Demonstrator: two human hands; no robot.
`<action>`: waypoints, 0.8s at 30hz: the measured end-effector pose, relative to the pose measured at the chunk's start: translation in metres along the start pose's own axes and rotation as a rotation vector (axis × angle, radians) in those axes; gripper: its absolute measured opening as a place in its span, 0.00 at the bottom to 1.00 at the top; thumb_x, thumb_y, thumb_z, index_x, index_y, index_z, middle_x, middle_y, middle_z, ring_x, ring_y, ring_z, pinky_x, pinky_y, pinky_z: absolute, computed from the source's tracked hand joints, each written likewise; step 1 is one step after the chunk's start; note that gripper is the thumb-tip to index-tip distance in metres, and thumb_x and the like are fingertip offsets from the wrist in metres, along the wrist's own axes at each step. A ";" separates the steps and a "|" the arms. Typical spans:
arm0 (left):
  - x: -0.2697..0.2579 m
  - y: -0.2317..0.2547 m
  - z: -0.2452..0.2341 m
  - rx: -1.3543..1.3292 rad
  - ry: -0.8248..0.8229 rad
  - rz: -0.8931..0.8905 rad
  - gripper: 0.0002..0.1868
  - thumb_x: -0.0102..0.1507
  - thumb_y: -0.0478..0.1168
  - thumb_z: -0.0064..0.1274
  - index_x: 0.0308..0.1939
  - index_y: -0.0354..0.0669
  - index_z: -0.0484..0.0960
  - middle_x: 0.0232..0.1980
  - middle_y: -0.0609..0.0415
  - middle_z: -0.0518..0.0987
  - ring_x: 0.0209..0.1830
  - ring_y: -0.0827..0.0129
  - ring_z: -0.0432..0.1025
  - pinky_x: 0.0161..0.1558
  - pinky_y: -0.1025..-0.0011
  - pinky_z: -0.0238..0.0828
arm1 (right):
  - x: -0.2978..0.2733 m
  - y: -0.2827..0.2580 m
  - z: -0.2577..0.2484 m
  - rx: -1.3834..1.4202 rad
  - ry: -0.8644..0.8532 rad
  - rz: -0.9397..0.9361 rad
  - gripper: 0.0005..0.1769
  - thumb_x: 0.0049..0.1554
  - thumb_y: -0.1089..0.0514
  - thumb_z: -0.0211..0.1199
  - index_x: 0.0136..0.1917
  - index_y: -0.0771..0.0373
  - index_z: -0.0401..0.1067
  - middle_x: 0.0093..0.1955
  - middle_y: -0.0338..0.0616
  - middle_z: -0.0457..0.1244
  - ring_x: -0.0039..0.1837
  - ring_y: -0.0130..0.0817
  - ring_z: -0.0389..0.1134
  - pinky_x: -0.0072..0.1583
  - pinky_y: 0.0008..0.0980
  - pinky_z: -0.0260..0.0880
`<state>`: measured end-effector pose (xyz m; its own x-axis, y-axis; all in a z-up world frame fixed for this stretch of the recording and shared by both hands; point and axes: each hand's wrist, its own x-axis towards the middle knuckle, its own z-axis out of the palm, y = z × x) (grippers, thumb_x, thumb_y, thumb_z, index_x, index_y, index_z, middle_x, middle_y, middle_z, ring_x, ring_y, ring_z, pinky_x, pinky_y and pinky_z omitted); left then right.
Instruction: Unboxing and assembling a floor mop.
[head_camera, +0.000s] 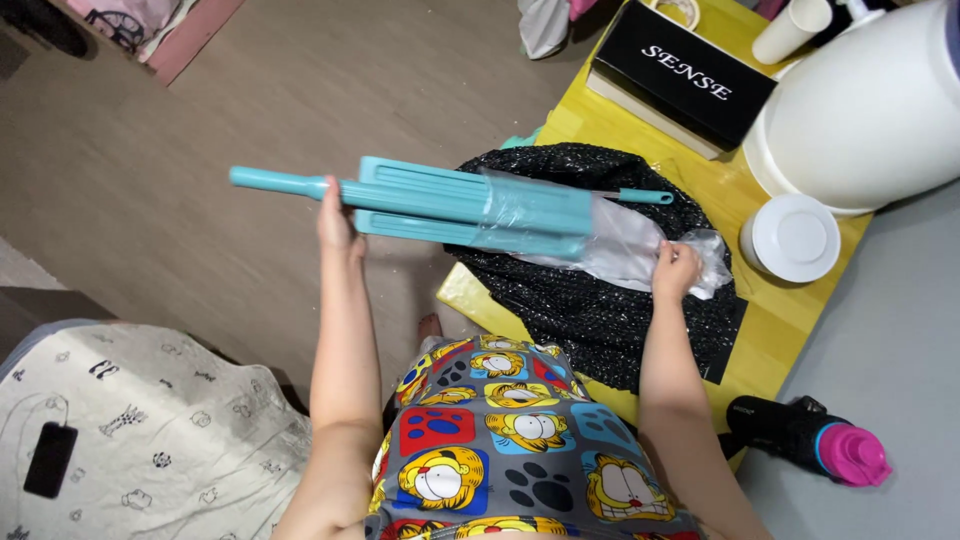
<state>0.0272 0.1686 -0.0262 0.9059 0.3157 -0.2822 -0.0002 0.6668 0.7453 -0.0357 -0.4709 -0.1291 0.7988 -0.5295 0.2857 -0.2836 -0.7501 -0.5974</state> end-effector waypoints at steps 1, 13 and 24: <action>0.001 0.010 -0.007 0.000 0.003 0.002 0.24 0.70 0.58 0.54 0.50 0.37 0.76 0.46 0.50 0.77 0.48 0.63 0.72 0.54 0.62 0.71 | -0.001 -0.004 -0.001 0.002 -0.003 -0.002 0.16 0.61 0.48 0.70 0.43 0.63 0.76 0.50 0.52 0.67 0.60 0.53 0.63 0.64 0.52 0.59; 0.018 0.045 -0.092 0.097 0.330 0.159 0.33 0.67 0.67 0.47 0.50 0.38 0.76 0.47 0.53 0.77 0.49 0.66 0.71 0.56 0.63 0.70 | 0.004 -0.143 -0.007 0.138 0.102 -0.004 0.10 0.59 0.63 0.65 0.56 0.61 0.76 0.66 0.51 0.60 0.68 0.45 0.61 0.70 0.45 0.64; 0.030 0.067 -0.102 0.111 0.340 0.139 0.38 0.65 0.68 0.46 0.59 0.36 0.75 0.55 0.51 0.78 0.55 0.65 0.72 0.60 0.63 0.69 | -0.050 -0.210 0.058 0.264 -0.553 0.227 0.10 0.65 0.59 0.55 0.59 0.63 0.70 0.59 0.47 0.65 0.54 0.43 0.71 0.58 0.40 0.74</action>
<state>0.0108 0.2918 -0.0462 0.7081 0.6165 -0.3442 -0.0507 0.5306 0.8461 0.0144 -0.2638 -0.0614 0.9096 -0.3281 -0.2549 -0.3936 -0.4844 -0.7813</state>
